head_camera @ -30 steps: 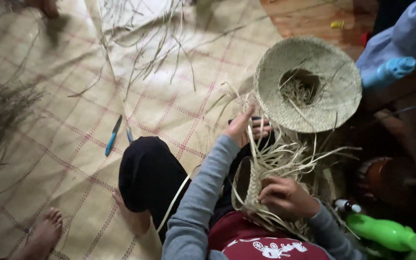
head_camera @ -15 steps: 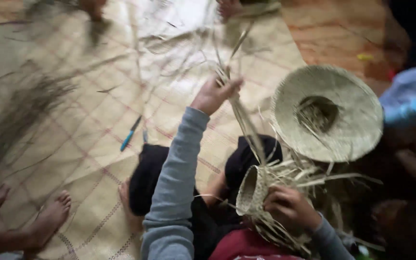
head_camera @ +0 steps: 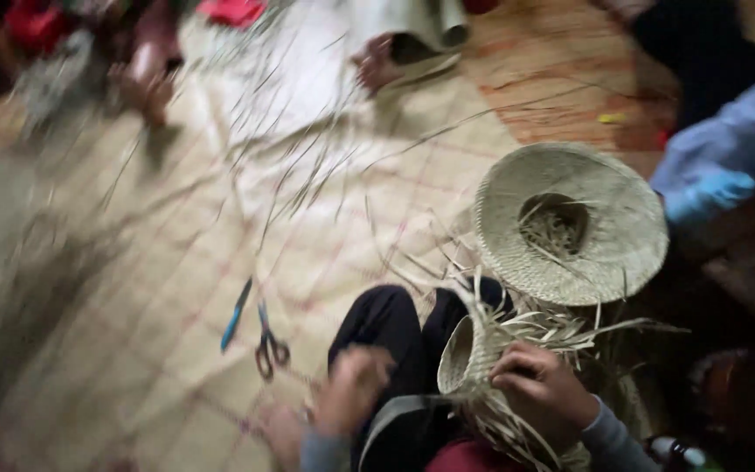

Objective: Weaving a hat using dried plant fibers while sitting on a floor mat.

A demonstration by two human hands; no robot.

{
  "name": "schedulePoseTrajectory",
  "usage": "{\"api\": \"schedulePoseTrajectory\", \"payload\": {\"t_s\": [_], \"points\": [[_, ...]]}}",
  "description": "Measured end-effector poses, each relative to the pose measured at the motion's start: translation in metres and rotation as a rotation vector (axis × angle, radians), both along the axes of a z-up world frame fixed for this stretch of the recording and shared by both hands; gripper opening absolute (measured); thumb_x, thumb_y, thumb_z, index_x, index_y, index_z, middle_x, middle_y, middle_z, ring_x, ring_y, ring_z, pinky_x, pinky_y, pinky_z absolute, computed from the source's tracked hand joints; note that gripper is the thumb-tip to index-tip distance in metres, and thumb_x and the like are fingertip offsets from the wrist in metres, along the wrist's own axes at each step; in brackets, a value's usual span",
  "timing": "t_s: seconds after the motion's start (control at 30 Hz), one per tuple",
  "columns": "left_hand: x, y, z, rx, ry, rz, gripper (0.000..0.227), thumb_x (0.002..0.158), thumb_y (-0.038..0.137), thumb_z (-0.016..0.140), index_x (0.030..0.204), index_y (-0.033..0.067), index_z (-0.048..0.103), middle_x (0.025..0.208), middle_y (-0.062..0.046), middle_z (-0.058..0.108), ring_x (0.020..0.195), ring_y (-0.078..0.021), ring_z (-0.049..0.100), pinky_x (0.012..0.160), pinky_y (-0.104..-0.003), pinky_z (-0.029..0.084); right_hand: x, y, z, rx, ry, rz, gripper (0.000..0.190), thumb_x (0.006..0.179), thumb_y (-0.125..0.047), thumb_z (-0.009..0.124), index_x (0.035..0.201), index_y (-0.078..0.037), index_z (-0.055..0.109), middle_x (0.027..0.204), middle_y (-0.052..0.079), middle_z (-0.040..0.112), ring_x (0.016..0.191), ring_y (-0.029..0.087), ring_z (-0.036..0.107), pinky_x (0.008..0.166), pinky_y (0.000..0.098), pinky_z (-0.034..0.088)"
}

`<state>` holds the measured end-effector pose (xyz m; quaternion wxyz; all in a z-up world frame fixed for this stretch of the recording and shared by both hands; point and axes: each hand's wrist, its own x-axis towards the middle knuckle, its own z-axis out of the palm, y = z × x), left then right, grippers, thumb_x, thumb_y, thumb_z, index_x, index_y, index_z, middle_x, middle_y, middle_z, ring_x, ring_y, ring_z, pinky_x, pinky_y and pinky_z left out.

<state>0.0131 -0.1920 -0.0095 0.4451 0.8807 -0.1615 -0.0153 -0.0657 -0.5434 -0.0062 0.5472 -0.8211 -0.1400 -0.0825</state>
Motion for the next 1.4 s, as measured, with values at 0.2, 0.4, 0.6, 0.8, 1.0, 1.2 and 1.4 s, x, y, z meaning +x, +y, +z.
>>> {"api": "schedulePoseTrajectory", "payload": {"t_s": [0.2,0.4,0.6,0.8,1.0,1.2,1.4], "points": [[-0.037,-0.024,-0.016,-0.282,0.068,-0.681,0.062,0.092,0.022,0.071,0.146,-0.0006,0.050,0.140,-0.020,0.058,0.126,-0.0328,0.056,0.109,-0.041,0.042,0.000,0.072,0.039,-0.134,-0.017,-0.107,0.007,0.078,-0.013,0.079,0.073,-0.010,0.075,0.077,0.000,0.069,0.069,0.016,0.065,0.064,0.0302,0.055],[-0.049,-0.027,-0.024,-0.334,0.254,-0.027,0.025,0.084,0.019,0.081,0.105,0.0057,0.079,0.075,-0.001,0.076,0.064,-0.0100,0.062,0.062,-0.025,0.055,0.001,0.104,0.037,-0.300,-0.090,-0.151,0.005,0.079,-0.019,0.077,0.082,-0.016,0.075,0.082,-0.001,0.070,0.058,0.019,0.064,0.054,0.0316,0.051],[-0.065,-0.024,-0.023,-0.555,0.446,0.006,0.041,0.078,0.006,0.084,0.118,0.0003,0.073,0.098,-0.010,0.085,0.081,-0.0141,0.077,0.074,-0.026,0.063,0.004,0.113,0.043,-0.304,-0.056,-0.120,0.007,0.077,-0.019,0.080,0.081,-0.014,0.076,0.078,-0.002,0.069,0.052,0.016,0.061,0.050,0.0305,0.049],[-0.092,-0.016,-0.027,-0.562,0.327,0.044,0.016,0.081,0.001,0.077,0.096,-0.0002,0.070,0.082,-0.006,0.072,0.069,-0.0119,0.058,0.064,-0.026,0.052,0.000,0.125,0.052,-0.332,-0.002,0.051,0.006,0.082,-0.015,0.076,0.084,-0.010,0.073,0.079,0.005,0.064,0.057,0.021,0.056,0.053,0.0353,0.046],[-0.090,-0.029,-0.040,-0.694,0.460,0.271,0.028,0.074,0.007,0.092,0.100,0.0029,0.080,0.074,-0.011,0.078,0.070,-0.0135,0.072,0.069,-0.032,0.059,0.009,0.122,0.029,-0.302,0.025,0.088,0.005,0.089,-0.014,0.073,0.095,-0.014,0.074,0.089,0.008,0.070,0.080,0.035,0.072,0.068,0.0418,0.058],[-0.083,-0.045,-0.063,-0.957,0.436,0.275,0.048,0.072,-0.001,0.094,0.111,0.0015,0.066,0.083,-0.009,0.076,0.076,-0.0122,0.071,0.075,-0.028,0.058,0.016,0.115,0.027,-0.405,-0.023,-0.005,0.004,0.090,-0.014,0.077,0.094,-0.015,0.076,0.091,0.006,0.071,0.081,0.031,0.071,0.069,0.0412,0.057],[-0.090,-0.054,-0.063,-0.923,0.415,0.244,0.042,0.075,0.000,0.094,0.102,0.0035,0.062,0.082,-0.009,0.073,0.076,-0.0125,0.069,0.073,-0.027,0.056,0.012,0.099,0.027,-0.345,-0.032,0.022,0.004,0.091,-0.009,0.076,0.092,-0.012,0.075,0.089,0.008,0.070,0.080,0.033,0.070,0.070,0.0427,0.056]]}}
